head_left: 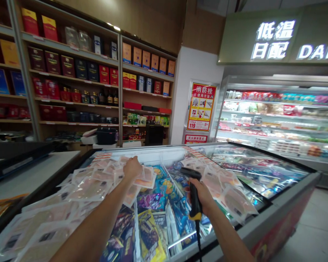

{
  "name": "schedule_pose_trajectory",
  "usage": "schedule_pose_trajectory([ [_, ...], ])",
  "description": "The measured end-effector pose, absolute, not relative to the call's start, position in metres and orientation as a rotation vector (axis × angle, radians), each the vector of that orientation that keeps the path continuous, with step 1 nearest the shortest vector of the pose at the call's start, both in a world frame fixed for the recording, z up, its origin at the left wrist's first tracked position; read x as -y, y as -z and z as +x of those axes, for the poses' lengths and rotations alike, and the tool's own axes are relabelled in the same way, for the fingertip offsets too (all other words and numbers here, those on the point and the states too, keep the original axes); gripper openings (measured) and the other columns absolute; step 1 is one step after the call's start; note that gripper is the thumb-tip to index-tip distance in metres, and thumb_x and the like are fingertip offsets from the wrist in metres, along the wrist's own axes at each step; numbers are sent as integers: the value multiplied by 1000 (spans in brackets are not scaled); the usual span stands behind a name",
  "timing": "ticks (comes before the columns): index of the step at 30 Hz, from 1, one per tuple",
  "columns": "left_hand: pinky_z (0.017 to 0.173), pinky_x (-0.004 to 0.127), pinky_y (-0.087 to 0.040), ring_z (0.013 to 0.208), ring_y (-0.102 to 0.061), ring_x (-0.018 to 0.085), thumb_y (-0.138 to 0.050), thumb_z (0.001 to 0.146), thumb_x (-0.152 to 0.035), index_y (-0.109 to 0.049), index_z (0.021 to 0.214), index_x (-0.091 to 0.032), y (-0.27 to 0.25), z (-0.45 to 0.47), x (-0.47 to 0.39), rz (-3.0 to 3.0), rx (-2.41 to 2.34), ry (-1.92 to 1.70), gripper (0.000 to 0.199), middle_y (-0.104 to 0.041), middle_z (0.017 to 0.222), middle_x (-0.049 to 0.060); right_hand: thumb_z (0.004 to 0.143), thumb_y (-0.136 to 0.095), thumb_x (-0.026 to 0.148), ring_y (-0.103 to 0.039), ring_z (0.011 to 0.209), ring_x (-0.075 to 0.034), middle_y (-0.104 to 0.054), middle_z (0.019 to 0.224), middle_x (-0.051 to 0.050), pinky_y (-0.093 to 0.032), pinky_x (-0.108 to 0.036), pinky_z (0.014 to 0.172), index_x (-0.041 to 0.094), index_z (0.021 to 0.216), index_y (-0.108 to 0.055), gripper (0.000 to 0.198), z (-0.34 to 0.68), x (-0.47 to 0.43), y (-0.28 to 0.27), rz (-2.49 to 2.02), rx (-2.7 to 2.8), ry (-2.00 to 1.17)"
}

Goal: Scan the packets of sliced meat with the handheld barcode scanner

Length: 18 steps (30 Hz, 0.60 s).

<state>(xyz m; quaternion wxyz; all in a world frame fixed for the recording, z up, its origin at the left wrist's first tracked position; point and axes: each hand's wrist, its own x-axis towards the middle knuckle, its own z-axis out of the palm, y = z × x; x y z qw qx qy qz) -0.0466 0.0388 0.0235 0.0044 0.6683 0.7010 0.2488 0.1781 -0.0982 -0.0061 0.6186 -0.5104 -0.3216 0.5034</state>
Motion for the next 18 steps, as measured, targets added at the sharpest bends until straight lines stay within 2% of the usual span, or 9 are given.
schedule_pose_trajectory([
  [7,77,26,-38,102,-47,20,-44,66,-21,-39,113,-15,-14,38,-29,2224,-1853,-734,48,-50,111,11,64,-53,37,-46,35,-9,-54,51,0,-37,-20,30,15,71,-48,23,215,109,4,-1227,640,-1049],
  [13,76,25,-38,99,-49,20,-47,65,-23,-48,101,-14,7,101,-20,2295,-1607,-658,37,-55,106,10,64,-54,36,-48,37,-9,-56,53,0,-38,-20,32,15,72,-48,24,252,125,4,-1291,556,-937],
  [18,71,24,-39,93,-53,19,-50,64,-27,-49,98,-14,26,145,-13,2257,-1448,-629,36,-58,102,9,62,-56,37,-46,35,-9,-55,51,0,-37,-20,32,16,72,-47,25,278,134,12,-1283,525,-864],
])
